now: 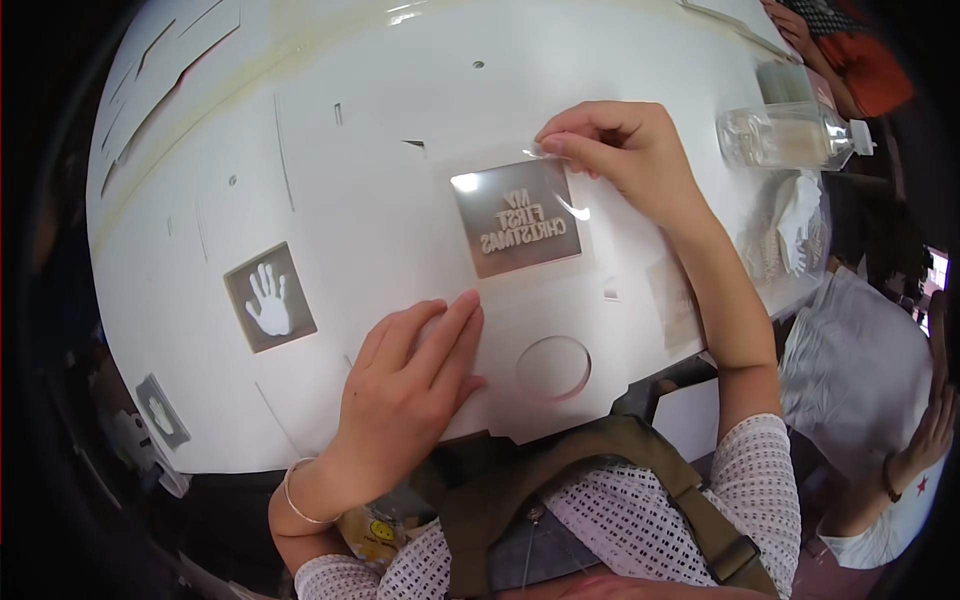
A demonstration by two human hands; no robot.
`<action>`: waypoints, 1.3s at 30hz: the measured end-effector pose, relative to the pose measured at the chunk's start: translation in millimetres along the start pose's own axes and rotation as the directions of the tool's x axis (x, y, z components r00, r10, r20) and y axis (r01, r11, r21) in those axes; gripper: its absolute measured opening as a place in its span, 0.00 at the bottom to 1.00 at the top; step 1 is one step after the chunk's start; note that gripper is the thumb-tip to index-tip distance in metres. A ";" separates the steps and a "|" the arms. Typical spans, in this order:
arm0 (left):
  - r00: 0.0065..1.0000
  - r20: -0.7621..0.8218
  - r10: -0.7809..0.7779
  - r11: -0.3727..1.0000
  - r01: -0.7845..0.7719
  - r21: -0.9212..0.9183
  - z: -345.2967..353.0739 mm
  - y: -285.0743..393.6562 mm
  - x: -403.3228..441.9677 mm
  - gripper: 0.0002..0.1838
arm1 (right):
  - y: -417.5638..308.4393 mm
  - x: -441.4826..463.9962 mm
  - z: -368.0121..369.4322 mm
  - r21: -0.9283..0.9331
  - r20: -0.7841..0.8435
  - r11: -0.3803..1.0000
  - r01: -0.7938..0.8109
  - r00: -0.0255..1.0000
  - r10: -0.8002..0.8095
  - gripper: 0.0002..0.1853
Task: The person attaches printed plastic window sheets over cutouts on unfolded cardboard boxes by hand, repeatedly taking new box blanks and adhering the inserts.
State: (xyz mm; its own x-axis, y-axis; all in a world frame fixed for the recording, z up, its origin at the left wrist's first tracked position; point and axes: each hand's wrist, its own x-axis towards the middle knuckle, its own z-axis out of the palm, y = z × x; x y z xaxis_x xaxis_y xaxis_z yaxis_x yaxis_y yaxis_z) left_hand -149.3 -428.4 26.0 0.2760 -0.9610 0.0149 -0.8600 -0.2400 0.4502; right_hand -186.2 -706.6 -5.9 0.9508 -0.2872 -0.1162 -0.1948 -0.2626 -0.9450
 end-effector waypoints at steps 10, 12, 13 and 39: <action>0.998 0.011 -0.055 0.996 0.056 -0.075 -16.7 1.9 -7.4 0.34 | -0.2 -1.3 6.9 -0.367 -0.113 0.898 0.244 0.946 -0.303 0.06; 0.980 -0.031 -0.195 0.964 0.186 -0.192 -34.2 -5.6 -27.2 0.38 | 10.3 0.1 2.4 -0.296 -0.205 0.920 0.257 0.924 -0.324 0.05; 0.942 -0.040 -0.332 0.931 0.321 -0.173 -47.5 -12.2 -44.5 0.36 | 11.8 0.4 0.8 -0.211 -0.261 0.962 0.171 0.939 -0.224 0.04; -0.083 -0.508 -0.857 0.273 0.765 -0.584 -81.8 -269.8 -358.8 0.14 | -10.7 -74.9 1.7 -0.195 -0.180 0.981 -0.005 0.983 -0.031 0.04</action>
State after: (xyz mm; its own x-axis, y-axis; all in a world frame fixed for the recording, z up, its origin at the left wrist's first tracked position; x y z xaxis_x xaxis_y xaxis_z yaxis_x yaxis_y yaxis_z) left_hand 18.8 -7.6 -27.7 0.9325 0.3551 0.0669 0.2273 -0.7203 0.6554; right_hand -254.9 -680.7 12.3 0.8975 -0.4400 -0.0301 -0.2428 -0.4359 -0.8666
